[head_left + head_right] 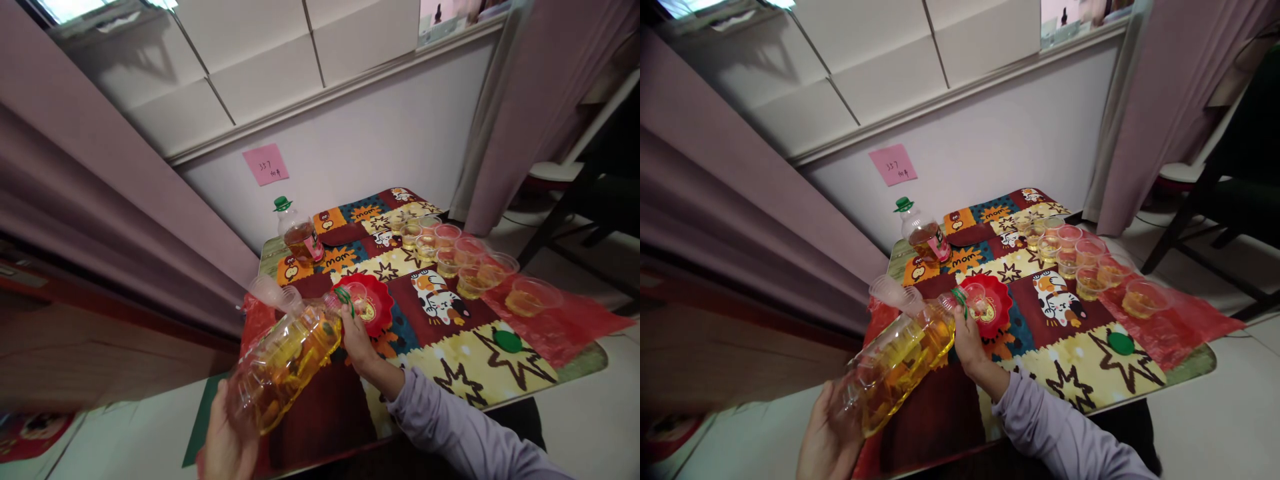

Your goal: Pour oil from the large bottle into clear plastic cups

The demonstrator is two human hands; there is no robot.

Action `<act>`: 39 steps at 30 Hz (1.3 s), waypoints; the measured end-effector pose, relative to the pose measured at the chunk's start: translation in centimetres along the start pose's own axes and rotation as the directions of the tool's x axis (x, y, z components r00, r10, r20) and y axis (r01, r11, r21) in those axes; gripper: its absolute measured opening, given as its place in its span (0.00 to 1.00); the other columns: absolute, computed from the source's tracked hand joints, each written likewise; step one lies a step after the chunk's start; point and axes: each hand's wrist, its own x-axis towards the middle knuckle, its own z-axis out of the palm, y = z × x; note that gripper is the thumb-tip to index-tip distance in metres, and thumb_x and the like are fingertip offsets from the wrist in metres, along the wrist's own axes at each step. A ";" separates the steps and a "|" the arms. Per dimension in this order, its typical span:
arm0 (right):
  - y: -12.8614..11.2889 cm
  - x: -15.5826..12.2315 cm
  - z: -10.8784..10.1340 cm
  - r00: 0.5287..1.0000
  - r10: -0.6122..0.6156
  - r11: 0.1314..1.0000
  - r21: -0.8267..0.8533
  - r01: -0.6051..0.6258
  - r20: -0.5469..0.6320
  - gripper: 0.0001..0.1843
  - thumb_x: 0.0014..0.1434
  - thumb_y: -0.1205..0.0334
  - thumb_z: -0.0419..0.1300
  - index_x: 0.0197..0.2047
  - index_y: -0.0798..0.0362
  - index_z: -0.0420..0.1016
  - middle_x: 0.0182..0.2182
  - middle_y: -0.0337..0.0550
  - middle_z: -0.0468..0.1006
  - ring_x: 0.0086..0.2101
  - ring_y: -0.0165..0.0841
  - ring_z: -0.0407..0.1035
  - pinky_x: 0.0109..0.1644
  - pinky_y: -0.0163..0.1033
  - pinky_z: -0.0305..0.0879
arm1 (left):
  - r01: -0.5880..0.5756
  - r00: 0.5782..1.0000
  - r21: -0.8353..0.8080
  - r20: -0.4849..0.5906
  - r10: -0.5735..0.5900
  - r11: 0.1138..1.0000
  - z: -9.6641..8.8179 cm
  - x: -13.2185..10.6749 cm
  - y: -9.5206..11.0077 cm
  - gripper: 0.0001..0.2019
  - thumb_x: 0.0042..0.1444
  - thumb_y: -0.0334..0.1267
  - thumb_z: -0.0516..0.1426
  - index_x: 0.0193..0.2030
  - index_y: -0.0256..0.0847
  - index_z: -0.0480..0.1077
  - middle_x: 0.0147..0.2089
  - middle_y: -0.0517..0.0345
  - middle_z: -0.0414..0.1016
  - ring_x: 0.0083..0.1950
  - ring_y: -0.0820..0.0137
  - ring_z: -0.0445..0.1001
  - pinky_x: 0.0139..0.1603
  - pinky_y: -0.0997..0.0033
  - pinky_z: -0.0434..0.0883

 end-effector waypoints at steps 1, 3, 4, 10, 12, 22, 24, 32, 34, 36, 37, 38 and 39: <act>-0.1 0.0 0.0 1.000 0.025 1.000 -0.013 -0.025 0.000 0.38 0.71 0.37 0.53 0.69 0.57 0.75 0.67 0.53 0.76 0.71 0.45 0.65 0.77 0.48 0.55 | 0.001 1.000 -0.004 -0.001 -0.001 1.000 0.1 -0.1 0.1 0.13 0.61 0.46 0.61 0.47 0.43 0.82 0.48 0.53 0.87 0.60 0.51 0.80 0.60 0.49 0.78; -0.4 -0.1 0.0 0.997 0.081 0.996 -0.038 -0.082 -0.006 0.39 0.71 0.37 0.53 0.70 0.58 0.74 0.69 0.52 0.74 0.72 0.45 0.64 0.77 0.47 0.55 | -0.001 1.000 -0.006 -0.007 0.001 1.000 0.2 -0.1 0.1 0.13 0.62 0.46 0.61 0.47 0.43 0.82 0.49 0.53 0.87 0.60 0.52 0.80 0.60 0.50 0.78; -0.6 -0.1 0.0 0.996 0.086 0.996 -0.039 -0.086 -0.001 0.39 0.71 0.38 0.52 0.71 0.58 0.73 0.70 0.53 0.73 0.72 0.45 0.63 0.77 0.47 0.55 | -0.002 1.000 -0.006 -0.010 0.002 1.000 0.2 -0.2 0.2 0.13 0.62 0.46 0.61 0.47 0.43 0.82 0.49 0.53 0.87 0.60 0.52 0.80 0.60 0.51 0.78; -0.6 -0.1 0.0 0.996 0.083 0.996 -0.014 -0.083 -0.025 0.39 0.69 0.36 0.55 0.69 0.57 0.76 0.69 0.53 0.74 0.72 0.46 0.63 0.77 0.48 0.56 | 0.006 1.000 -0.007 -0.020 -0.006 1.000 0.3 -0.3 0.2 0.13 0.63 0.46 0.60 0.47 0.43 0.83 0.47 0.53 0.87 0.61 0.52 0.80 0.60 0.52 0.78; -0.4 -0.1 0.0 0.996 0.080 0.997 -0.013 -0.080 -0.035 0.39 0.69 0.36 0.56 0.69 0.57 0.75 0.69 0.53 0.73 0.72 0.46 0.63 0.77 0.49 0.55 | 0.007 1.000 -0.011 -0.023 -0.008 1.000 0.4 -0.4 0.2 0.13 0.63 0.46 0.60 0.46 0.43 0.83 0.48 0.53 0.87 0.61 0.52 0.80 0.60 0.53 0.78; -0.9 -0.2 0.2 0.999 0.039 0.999 0.002 -0.039 0.002 0.38 0.69 0.36 0.54 0.68 0.56 0.76 0.70 0.51 0.74 0.72 0.43 0.63 0.76 0.44 0.57 | 0.020 1.000 -0.012 -0.001 -0.020 1.000 0.0 0.1 0.1 0.14 0.63 0.47 0.61 0.47 0.43 0.82 0.51 0.53 0.87 0.62 0.52 0.79 0.59 0.52 0.78; -1.0 -0.3 0.2 0.999 0.046 0.999 -0.008 -0.046 0.007 0.38 0.70 0.36 0.53 0.69 0.57 0.76 0.70 0.51 0.73 0.72 0.43 0.63 0.76 0.44 0.56 | 0.019 1.000 -0.006 -0.003 -0.019 1.000 -0.2 0.2 0.1 0.14 0.61 0.48 0.62 0.47 0.43 0.82 0.51 0.52 0.87 0.61 0.51 0.80 0.59 0.51 0.78; -1.2 -0.5 0.1 0.998 0.068 0.998 -0.007 -0.068 -0.019 0.40 0.69 0.37 0.55 0.72 0.57 0.71 0.73 0.52 0.68 0.75 0.44 0.58 0.79 0.47 0.51 | 0.019 1.000 0.019 0.015 -0.019 1.000 0.2 -0.3 0.4 0.16 0.57 0.49 0.64 0.47 0.43 0.81 0.47 0.52 0.87 0.58 0.48 0.81 0.58 0.47 0.78; -1.1 -0.4 0.1 0.998 0.060 0.998 -0.004 -0.061 -0.027 0.40 0.69 0.37 0.54 0.73 0.57 0.71 0.73 0.52 0.68 0.75 0.44 0.58 0.79 0.48 0.51 | 0.017 1.000 0.005 0.010 -0.017 1.000 0.4 -0.6 0.5 0.14 0.59 0.46 0.62 0.47 0.43 0.81 0.48 0.52 0.87 0.58 0.50 0.81 0.58 0.48 0.78; -1.2 -0.5 0.1 0.998 0.062 0.998 -0.008 -0.062 -0.027 0.39 0.70 0.38 0.54 0.72 0.57 0.71 0.73 0.52 0.68 0.74 0.44 0.59 0.79 0.48 0.52 | 0.024 1.000 -0.003 0.012 -0.024 1.000 0.6 -0.8 0.6 0.13 0.60 0.45 0.61 0.46 0.43 0.81 0.49 0.52 0.87 0.58 0.50 0.81 0.58 0.48 0.79; -1.2 -0.5 0.1 0.998 0.067 0.998 -0.012 -0.067 -0.020 0.39 0.70 0.38 0.54 0.72 0.57 0.72 0.72 0.52 0.69 0.74 0.44 0.60 0.78 0.47 0.52 | 0.028 1.000 -0.004 0.007 -0.028 1.000 0.6 -0.9 0.6 0.13 0.61 0.45 0.61 0.46 0.43 0.81 0.49 0.52 0.87 0.58 0.50 0.82 0.58 0.48 0.79; -1.3 -0.5 0.1 0.997 0.073 0.997 -0.016 -0.073 -0.013 0.38 0.70 0.38 0.53 0.71 0.56 0.73 0.72 0.51 0.70 0.74 0.44 0.60 0.78 0.47 0.53 | 0.030 1.000 -0.003 -0.001 -0.030 1.000 0.7 -0.9 0.6 0.13 0.61 0.46 0.61 0.46 0.43 0.81 0.48 0.52 0.87 0.57 0.50 0.82 0.58 0.48 0.79; -1.4 -0.5 0.1 0.997 0.078 0.997 -0.019 -0.078 -0.008 0.38 0.71 0.38 0.53 0.71 0.56 0.74 0.72 0.51 0.70 0.74 0.43 0.60 0.78 0.46 0.54 | 0.029 1.000 -0.002 -0.008 -0.029 1.000 0.8 -1.0 0.6 0.13 0.61 0.46 0.61 0.46 0.43 0.82 0.48 0.52 0.87 0.57 0.51 0.82 0.58 0.48 0.79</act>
